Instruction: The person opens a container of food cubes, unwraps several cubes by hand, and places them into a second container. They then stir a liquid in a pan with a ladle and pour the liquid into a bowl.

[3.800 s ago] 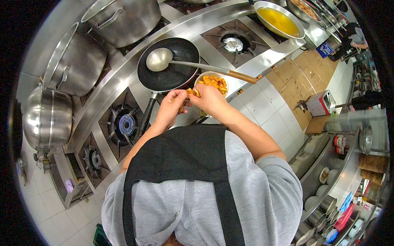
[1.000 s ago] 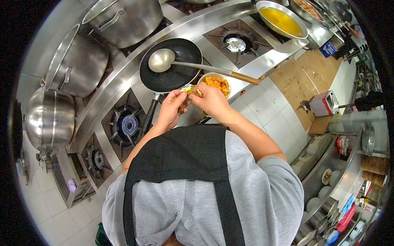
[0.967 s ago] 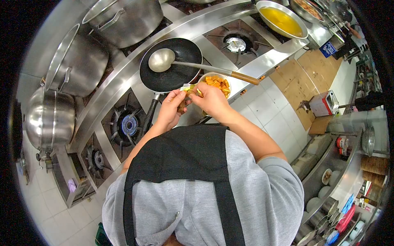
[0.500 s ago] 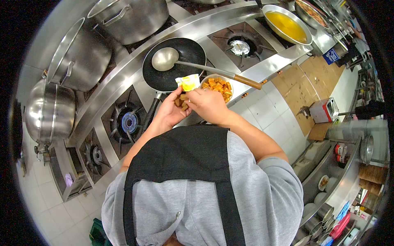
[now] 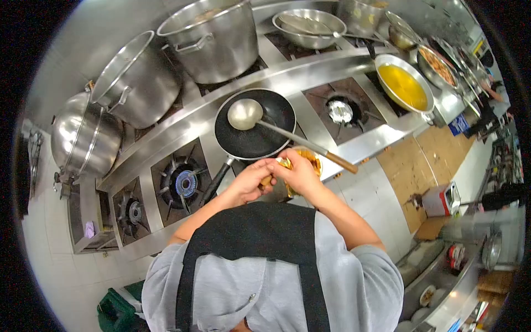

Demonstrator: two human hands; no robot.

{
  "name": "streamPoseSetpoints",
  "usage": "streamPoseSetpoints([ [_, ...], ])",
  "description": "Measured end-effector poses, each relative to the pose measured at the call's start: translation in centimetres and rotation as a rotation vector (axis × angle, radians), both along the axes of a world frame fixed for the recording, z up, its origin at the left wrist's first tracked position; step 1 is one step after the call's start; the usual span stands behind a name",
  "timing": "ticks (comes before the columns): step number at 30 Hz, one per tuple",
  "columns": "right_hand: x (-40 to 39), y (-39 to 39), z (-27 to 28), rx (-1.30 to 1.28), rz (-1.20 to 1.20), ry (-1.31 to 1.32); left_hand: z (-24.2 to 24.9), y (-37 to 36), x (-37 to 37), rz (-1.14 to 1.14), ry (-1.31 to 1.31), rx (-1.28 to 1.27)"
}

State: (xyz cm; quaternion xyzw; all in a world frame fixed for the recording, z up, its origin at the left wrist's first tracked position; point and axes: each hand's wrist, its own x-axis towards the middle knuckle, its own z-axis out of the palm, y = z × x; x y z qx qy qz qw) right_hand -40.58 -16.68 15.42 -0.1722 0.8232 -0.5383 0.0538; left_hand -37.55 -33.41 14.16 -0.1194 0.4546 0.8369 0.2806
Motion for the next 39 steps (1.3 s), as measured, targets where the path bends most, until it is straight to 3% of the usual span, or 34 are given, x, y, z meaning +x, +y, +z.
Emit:
streamPoseSetpoints([
  [5,-1.6,1.0,1.0,-0.347,-0.102,-0.191,4.5,-1.2,-2.1,0.097,-0.071,0.039],
  [7,-2.7,2.3,-0.2,-0.364,-0.086,-0.170,6.0,-3.9,-5.1,0.086,0.068,-0.025],
  [10,-2.6,3.3,2.1,-0.270,-0.106,-0.142,11.9,-8.2,-10.9,0.191,0.526,-0.361],
  [12,-2.6,3.6,2.0,-0.266,-0.082,-0.109,18.2,-9.8,-13.9,0.321,0.740,-0.756],
  [17,-2.4,3.5,2.7,-0.317,-0.057,-0.167,27.4,-15.4,-24.4,0.502,0.955,-1.285],
  [18,-2.5,3.5,3.1,-0.215,-0.068,-0.005,28.2,-17.0,-26.9,0.561,1.044,-1.424],
  [19,-2.5,3.6,3.4,-0.191,-0.089,-0.015,28.6,-18.3,-29.0,0.623,1.132,-1.564],
  [22,-2.5,3.9,4.2,-0.148,-0.143,-0.047,30.1,-20.0,-31.7,0.706,1.073,-1.721],
  [25,-2.2,4.3,4.5,-0.075,-0.188,-0.049,30.6,-18.8,-31.5,0.917,1.185,-1.373],
  [27,-2.6,4.5,3.7,0.079,-0.186,0.017,28.7,-16.7,-30.7,0.865,1.559,-1.499],
  [28,-2.7,4.6,3.4,0.105,-0.168,0.025,27.8,-15.4,-29.8,0.603,1.523,-1.404],
  [30,-3.1,4.0,3.4,0.158,-0.110,0.045,26.1,-13.2,-28.9,0.289,2.068,-1.447],
  [31,-3.3,3.3,3.8,0.188,-0.072,0.037,25.9,-12.0,-27.4,0.034,1.993,-1.674],
  [33,-3.6,2.1,4.7,0.248,-0.011,0.021,24.2,-10.6,-26.6,0.066,2.229,-1.614],
  [35,-4.2,1.1,4.4,0.265,0.051,0.085,24.8,-10.4,-25.4,0.005,2.225,-1.509],
  [37,-4.5,0.4,4.3,0.289,0.081,0.155,25.4,-11.3,-26.3,0.161,2.210,-1.620],
  [39,-4.4,-0.2,4.7,0.301,0.099,0.141,25.5,-13.4,-30.1,0.309,1.988,-1.745],
])
